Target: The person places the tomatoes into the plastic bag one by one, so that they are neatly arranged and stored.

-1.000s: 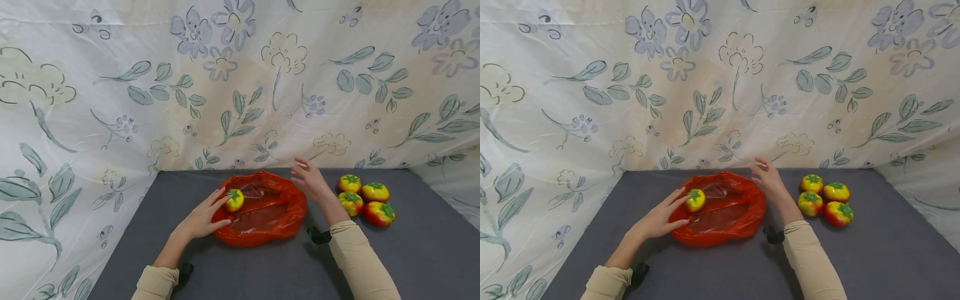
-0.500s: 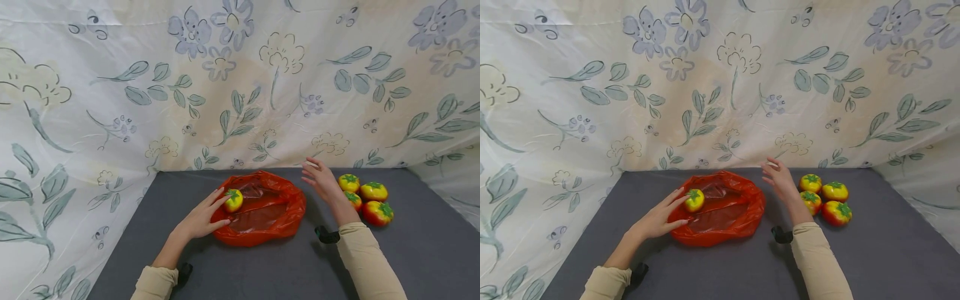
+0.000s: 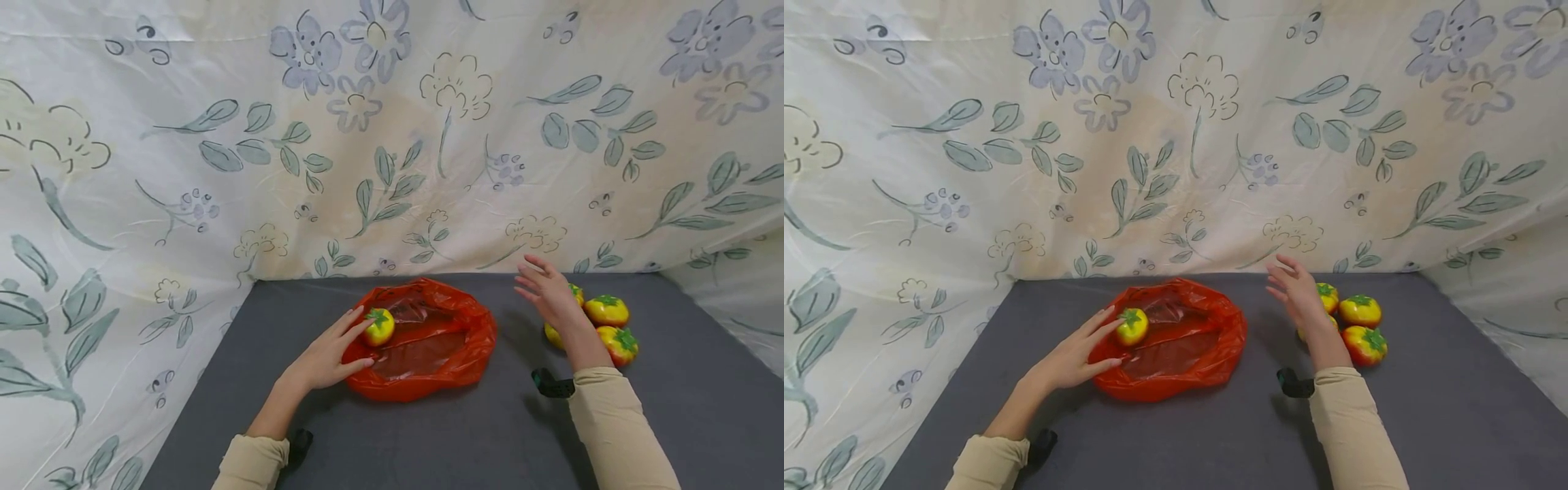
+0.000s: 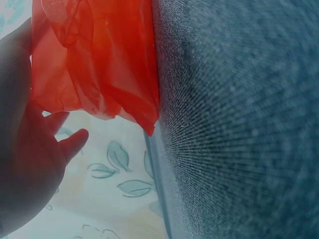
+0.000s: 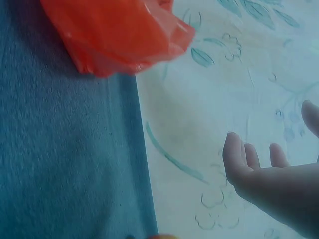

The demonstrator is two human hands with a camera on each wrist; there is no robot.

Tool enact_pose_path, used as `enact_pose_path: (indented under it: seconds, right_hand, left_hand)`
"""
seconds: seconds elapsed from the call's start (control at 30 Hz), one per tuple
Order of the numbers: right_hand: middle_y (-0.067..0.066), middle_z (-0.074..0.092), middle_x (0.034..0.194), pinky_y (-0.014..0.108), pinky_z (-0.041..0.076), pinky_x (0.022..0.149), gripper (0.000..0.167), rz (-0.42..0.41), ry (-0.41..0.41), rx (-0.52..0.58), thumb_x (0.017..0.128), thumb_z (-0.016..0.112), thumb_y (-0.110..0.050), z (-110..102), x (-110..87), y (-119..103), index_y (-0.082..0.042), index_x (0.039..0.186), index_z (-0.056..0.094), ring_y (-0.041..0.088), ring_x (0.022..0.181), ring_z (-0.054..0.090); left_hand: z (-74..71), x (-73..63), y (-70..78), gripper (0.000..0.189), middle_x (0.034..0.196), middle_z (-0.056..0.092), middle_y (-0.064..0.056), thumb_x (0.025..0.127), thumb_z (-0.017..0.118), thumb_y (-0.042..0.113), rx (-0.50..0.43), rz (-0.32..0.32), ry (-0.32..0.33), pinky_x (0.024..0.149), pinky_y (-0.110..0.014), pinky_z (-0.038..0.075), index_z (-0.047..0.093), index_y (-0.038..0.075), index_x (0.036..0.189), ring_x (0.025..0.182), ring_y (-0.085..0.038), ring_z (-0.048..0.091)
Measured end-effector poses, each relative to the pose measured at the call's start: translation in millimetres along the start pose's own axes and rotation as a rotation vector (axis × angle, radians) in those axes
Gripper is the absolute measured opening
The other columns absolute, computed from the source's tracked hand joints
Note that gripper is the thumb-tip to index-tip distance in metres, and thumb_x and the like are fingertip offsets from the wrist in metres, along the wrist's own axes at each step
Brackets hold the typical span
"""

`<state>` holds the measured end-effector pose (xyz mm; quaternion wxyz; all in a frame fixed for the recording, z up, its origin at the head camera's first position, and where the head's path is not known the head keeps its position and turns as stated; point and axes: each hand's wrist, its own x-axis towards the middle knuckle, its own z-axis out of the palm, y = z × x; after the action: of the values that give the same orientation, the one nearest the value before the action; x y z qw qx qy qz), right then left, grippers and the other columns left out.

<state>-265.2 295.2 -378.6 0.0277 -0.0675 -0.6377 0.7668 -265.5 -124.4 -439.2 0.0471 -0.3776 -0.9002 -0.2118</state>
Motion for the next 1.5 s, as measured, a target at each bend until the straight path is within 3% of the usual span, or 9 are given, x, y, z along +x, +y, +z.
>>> enact_pose_path:
  seconds: [0.17, 0.43, 0.57, 0.83, 1.07, 1.23, 1.37, 1.5]
  right_hand:
    - [0.013, 0.012, 0.156, 0.033, 0.030, 0.107, 0.081, 0.013, 0.046, -0.013, 0.091, 0.062, -0.035, -12.3, -3.4, -3.4, -0.015, 0.154, 0.014, 0.028, 0.134, 0.027]
    - [0.008, 0.010, 0.157, 0.032, 0.028, 0.107, 0.094, 0.063, 0.123, 0.092, 0.080, 0.074, -0.038, -31.1, -5.1, -2.0, -0.020, 0.154, 0.018, 0.023, 0.131, 0.031]
    - [0.007, 0.007, 0.158, 0.032, 0.026, 0.108, 0.089, 0.037, 0.115, 0.094, 0.084, 0.070, -0.035, -40.0, -7.3, 1.3, -0.019, 0.154, 0.017, 0.023, 0.130, 0.031]
    - [0.007, 0.004, 0.158, 0.038, 0.021, 0.111, 0.087, 0.014, 0.170, 0.022, 0.087, 0.067, -0.038, -53.1, -9.3, 6.9, -0.017, 0.154, 0.015, 0.029, 0.140, 0.017]
    - [0.010, 0.003, 0.158, 0.039, 0.020, 0.111, 0.090, 0.023, 0.197, -0.071, 0.086, 0.066, -0.043, -62.2, -13.3, 9.6, -0.017, 0.154, 0.014, 0.031, 0.141, 0.015]
    - [0.016, 0.008, 0.157, 0.036, 0.027, 0.109, 0.087, 0.026, 0.257, -0.186, 0.086, 0.066, -0.046, -67.4, -12.6, 13.5, -0.017, 0.153, 0.018, 0.033, 0.140, 0.019]
    - [0.023, 0.014, 0.154, 0.044, 0.028, 0.108, 0.084, 0.012, 0.275, -0.287, 0.089, 0.062, -0.046, -69.1, -13.4, 15.7, -0.009, 0.152, 0.020, 0.038, 0.137, 0.023]
    - [0.028, 0.013, 0.153, 0.052, 0.026, 0.107, 0.079, -0.010, 0.237, -0.366, 0.094, 0.055, -0.043, -70.8, -16.9, 14.9, -0.002, 0.151, 0.018, 0.043, 0.135, 0.023]
  left_hand:
    - [2.2, 0.7, -2.0, 0.070, 0.156, 0.020, -0.009, 0.088, 0.064, 0.045, 0.006, 0.001, 0.006, 0.105, -0.053, 0.030, 0.039, 0.017, 0.147, 0.141, -0.030, 0.020]
    - [3.1, 0.5, -2.7, 0.070, 0.157, 0.019, -0.007, 0.088, 0.065, 0.045, 0.002, -0.018, -0.005, 0.105, -0.054, 0.030, 0.039, 0.017, 0.147, 0.141, -0.030, 0.019]
    - [3.9, 0.5, -2.7, 0.071, 0.157, 0.019, -0.008, 0.088, 0.065, 0.045, 0.004, -0.007, 0.000, 0.104, -0.054, 0.030, 0.039, 0.017, 0.147, 0.141, -0.031, 0.020]
    - [5.2, 1.0, -5.8, 0.072, 0.157, 0.019, -0.007, 0.088, 0.064, 0.046, 0.011, 0.010, 0.014, 0.106, -0.054, 0.028, 0.038, 0.017, 0.148, 0.141, -0.031, 0.020]
    - [3.6, 0.8, -4.3, 0.072, 0.157, 0.018, -0.007, 0.088, 0.064, 0.047, 0.007, -0.015, -0.008, 0.106, -0.053, 0.028, 0.038, 0.017, 0.148, 0.141, -0.030, 0.018]
    - [2.4, 0.9, -2.3, 0.071, 0.157, 0.019, -0.008, 0.088, 0.065, 0.046, 0.008, -0.018, -0.004, 0.105, -0.054, 0.029, 0.039, 0.017, 0.147, 0.141, -0.031, 0.019]
    - [2.3, 0.3, -1.4, 0.071, 0.156, 0.020, -0.009, 0.088, 0.065, 0.045, 0.008, -0.015, -0.003, 0.104, -0.054, 0.030, 0.039, 0.017, 0.147, 0.141, -0.032, 0.019]
    - [3.3, 0.4, -2.2, 0.071, 0.156, 0.020, -0.009, 0.087, 0.066, 0.044, 0.010, -0.017, -0.001, 0.104, -0.054, 0.030, 0.039, 0.016, 0.147, 0.141, -0.031, 0.020]
